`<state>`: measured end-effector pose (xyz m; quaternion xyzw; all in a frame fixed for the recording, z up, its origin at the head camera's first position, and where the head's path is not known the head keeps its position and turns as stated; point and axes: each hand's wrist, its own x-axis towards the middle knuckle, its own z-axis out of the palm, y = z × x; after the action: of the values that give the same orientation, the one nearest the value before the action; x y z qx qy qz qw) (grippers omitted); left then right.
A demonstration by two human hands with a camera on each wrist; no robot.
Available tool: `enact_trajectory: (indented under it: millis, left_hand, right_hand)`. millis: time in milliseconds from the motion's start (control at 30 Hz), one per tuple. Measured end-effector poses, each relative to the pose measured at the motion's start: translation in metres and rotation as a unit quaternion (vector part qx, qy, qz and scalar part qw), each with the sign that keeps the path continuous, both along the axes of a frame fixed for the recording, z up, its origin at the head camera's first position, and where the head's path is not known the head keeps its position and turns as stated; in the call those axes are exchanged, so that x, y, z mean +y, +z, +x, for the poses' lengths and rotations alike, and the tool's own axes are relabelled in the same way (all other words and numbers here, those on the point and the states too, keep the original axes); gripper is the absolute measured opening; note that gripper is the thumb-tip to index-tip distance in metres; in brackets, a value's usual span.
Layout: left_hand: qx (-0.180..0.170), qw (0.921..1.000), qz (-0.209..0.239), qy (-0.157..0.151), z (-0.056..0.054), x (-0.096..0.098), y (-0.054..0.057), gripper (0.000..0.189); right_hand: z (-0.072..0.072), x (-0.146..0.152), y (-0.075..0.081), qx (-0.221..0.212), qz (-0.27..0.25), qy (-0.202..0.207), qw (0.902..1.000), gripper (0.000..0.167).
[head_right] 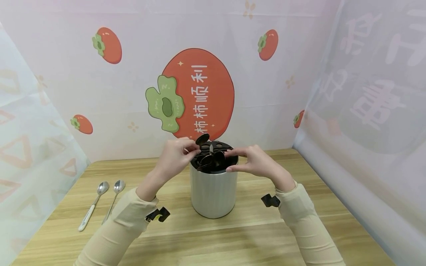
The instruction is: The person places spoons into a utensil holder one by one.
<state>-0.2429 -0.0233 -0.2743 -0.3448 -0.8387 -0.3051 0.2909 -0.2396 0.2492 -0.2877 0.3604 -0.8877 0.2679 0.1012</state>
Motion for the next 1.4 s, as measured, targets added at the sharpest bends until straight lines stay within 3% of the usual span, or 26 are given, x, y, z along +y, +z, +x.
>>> enact_trajectory:
  millis: [233,367,533,967,1400]
  left_hand:
    - [0.012,0.9992,-0.033,-0.019,-0.001,-0.003,0.000,0.004]
    - [0.006,0.9997,0.007,-0.024,-0.002,-0.010,0.002,0.006]
    - [0.006,0.9988,0.048,0.009,-0.006,-0.021,0.000,0.003]
    - [0.002,0.9920,0.110,0.062,-0.018,-0.045,-0.026,0.005]
    - [-0.012,0.9865,0.124,0.107,-0.025,-0.074,-0.051,0.006]
  right_hand:
    - [0.000,0.000,0.000,0.001,0.002,0.000,1.0000,0.045]
    - [-0.002,0.001,0.000,0.004,0.008,0.003,1.0000,0.044]
    - [-0.001,0.001,-0.001,0.000,0.005,0.005,1.0000,0.044]
    - [0.000,0.000,0.000,0.001,0.008,0.006,0.9999,0.045]
    - [0.000,0.000,0.001,0.015,0.014,0.001,0.9998,0.043]
